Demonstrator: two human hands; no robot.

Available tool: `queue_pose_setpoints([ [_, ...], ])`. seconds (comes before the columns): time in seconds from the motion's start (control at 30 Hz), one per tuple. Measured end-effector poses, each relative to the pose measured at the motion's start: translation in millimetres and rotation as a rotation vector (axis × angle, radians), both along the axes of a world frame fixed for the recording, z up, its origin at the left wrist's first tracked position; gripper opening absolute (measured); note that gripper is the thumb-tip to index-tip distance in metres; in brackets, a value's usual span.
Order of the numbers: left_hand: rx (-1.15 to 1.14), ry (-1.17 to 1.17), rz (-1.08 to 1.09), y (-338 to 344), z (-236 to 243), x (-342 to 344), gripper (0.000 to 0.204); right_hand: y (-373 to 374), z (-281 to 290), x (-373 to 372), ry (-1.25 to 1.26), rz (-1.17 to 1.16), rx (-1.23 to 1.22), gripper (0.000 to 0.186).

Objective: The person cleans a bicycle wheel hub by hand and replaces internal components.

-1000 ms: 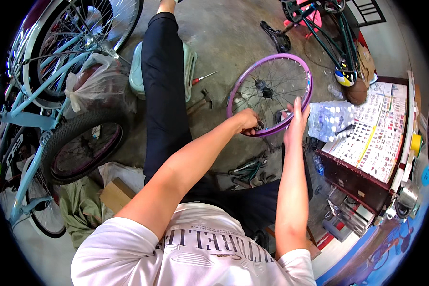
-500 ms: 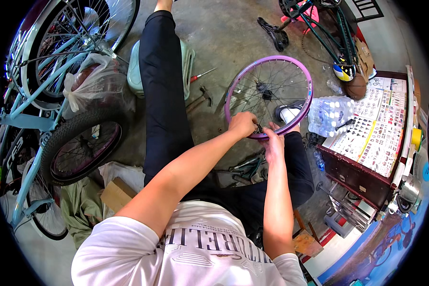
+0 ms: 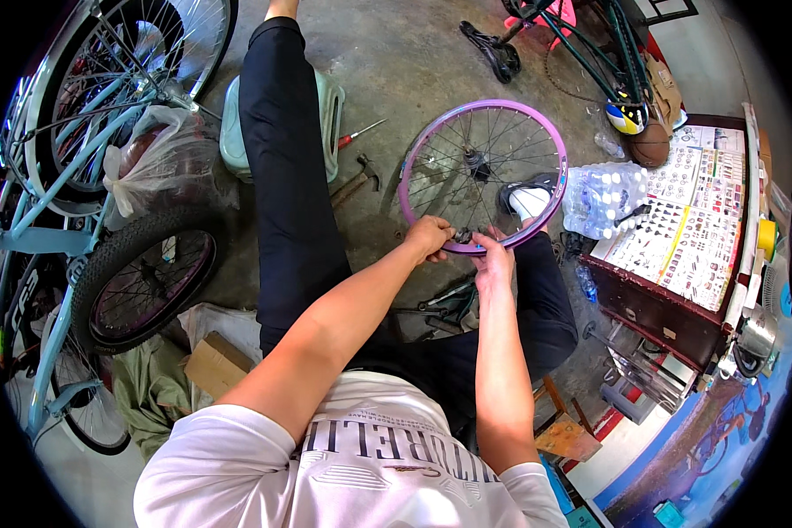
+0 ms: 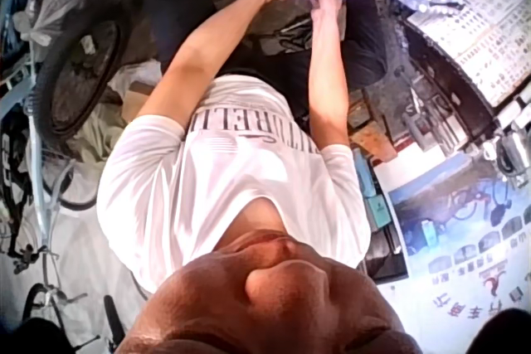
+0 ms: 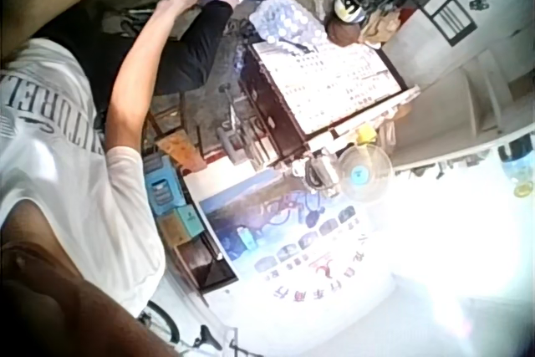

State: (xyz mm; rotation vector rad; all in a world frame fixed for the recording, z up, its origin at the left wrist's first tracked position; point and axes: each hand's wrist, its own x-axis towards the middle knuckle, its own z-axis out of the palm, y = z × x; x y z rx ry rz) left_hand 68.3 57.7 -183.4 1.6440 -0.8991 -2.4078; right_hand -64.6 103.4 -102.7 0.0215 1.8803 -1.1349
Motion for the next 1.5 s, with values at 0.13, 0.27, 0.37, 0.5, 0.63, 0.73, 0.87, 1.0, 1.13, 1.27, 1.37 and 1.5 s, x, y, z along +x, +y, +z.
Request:
queue_pose_setpoints([
  [0.13,-0.004,0.024,-0.02,-0.7,7.2,2.8,0.046,3.9,-6.6,-1.7,-0.002,-0.019,0.023,0.058],
  [0.27,-0.058,0.004,-0.195,-11.9,19.6,9.5,0.061,2.9,-11.4,-0.9,-0.059,-0.1,-0.043,0.059],
  [0.37,-0.122,-0.045,-0.257,-14.5,19.6,7.1,0.067,-1.3,-9.7,0.9,-0.04,-0.073,-0.02,0.057],
  [0.5,-0.36,-0.238,-0.303,-16.1,28.2,3.9,0.073,-3.4,-6.9,-0.7,-0.002,-0.054,0.022,0.053],
  [0.63,-0.42,-0.363,-0.306,-26.8,49.2,-0.4,0.072,-2.5,-10.3,-1.2,0.002,-0.077,0.034,0.053],
  [0.73,-0.395,-0.242,-0.268,-25.8,35.9,4.7,0.068,-2.0,-14.3,-3.1,-0.03,-0.092,0.007,0.054],
  [0.87,-0.355,-0.257,-0.292,-26.8,38.7,6.0,0.065,6.6,-24.6,-3.5,-0.041,-0.076,0.002,0.056],
  [1.0,-0.405,-0.25,-0.305,-26.2,30.9,5.9,0.063,5.5,-20.3,2.1,0.003,-0.07,0.03,0.055],
  [1.13,-0.357,-0.146,-0.321,-30.6,11.1,5.7,0.046,6.9,-15.4,-1.0,-0.044,-0.014,0.056,0.05],
  [1.27,-0.217,-0.027,-0.181,-30.6,-8.3,10.3,0.03,10.8,-20.7,-0.7,-0.173,-0.064,0.045,0.043],
  [1.37,-0.226,-0.107,-0.273,-35.9,1.8,11.7,0.028,24.4,-32.1,-1.1,-0.217,-0.108,0.041,0.038],
  [1.5,-0.321,-0.204,-0.417,-31.1,-14.1,15.7,0.034,24.8,-27.3,14.3,-0.169,-0.072,0.088,0.032],
])
